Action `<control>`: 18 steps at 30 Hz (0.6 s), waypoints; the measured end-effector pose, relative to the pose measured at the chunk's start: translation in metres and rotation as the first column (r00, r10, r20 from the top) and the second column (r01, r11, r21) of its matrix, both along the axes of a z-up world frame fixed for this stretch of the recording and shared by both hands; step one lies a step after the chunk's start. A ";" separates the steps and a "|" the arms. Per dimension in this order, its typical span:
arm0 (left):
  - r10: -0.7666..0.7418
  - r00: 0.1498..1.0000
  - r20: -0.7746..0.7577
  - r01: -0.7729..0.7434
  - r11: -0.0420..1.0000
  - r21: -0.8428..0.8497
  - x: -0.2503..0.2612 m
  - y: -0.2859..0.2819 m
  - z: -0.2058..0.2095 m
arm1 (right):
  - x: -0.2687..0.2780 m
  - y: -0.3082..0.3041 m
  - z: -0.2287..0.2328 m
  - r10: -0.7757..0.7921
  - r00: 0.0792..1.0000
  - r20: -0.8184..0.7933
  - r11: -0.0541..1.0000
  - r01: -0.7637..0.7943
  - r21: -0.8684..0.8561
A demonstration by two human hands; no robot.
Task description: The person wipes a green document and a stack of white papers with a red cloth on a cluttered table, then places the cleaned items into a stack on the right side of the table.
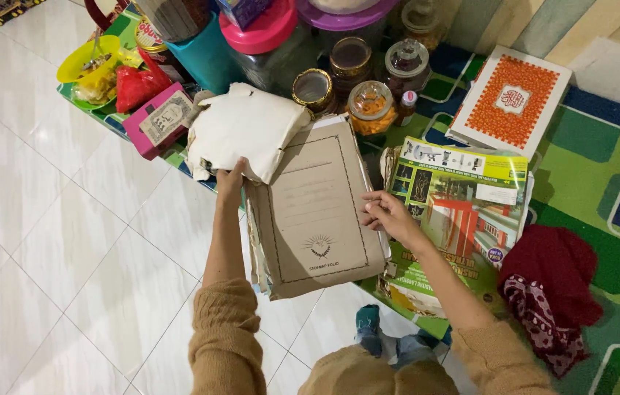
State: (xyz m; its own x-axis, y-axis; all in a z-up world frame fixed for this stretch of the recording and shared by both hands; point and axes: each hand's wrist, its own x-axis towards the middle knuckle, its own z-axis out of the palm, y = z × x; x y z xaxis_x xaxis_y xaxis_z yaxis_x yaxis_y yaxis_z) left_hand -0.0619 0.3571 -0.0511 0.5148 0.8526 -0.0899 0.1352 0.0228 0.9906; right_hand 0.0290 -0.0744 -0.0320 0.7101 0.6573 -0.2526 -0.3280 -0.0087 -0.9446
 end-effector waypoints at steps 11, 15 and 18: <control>0.015 0.984 -0.176 0.029 0.970 0.242 -0.045 -0.023 0.001 | -0.003 -0.023 0.013 -0.014 0.996 0.087 0.999 0.018 -0.045; 0.024 0.991 -0.133 0.034 0.908 0.417 -0.053 -0.074 0.048 | 0.001 -0.039 0.012 -0.110 0.985 0.130 0.985 0.125 -0.119; -0.095 0.988 -0.120 0.144 0.846 0.514 -0.041 -0.101 0.055 | 0.008 -0.061 -0.013 -0.211 0.962 0.173 0.966 0.232 -0.113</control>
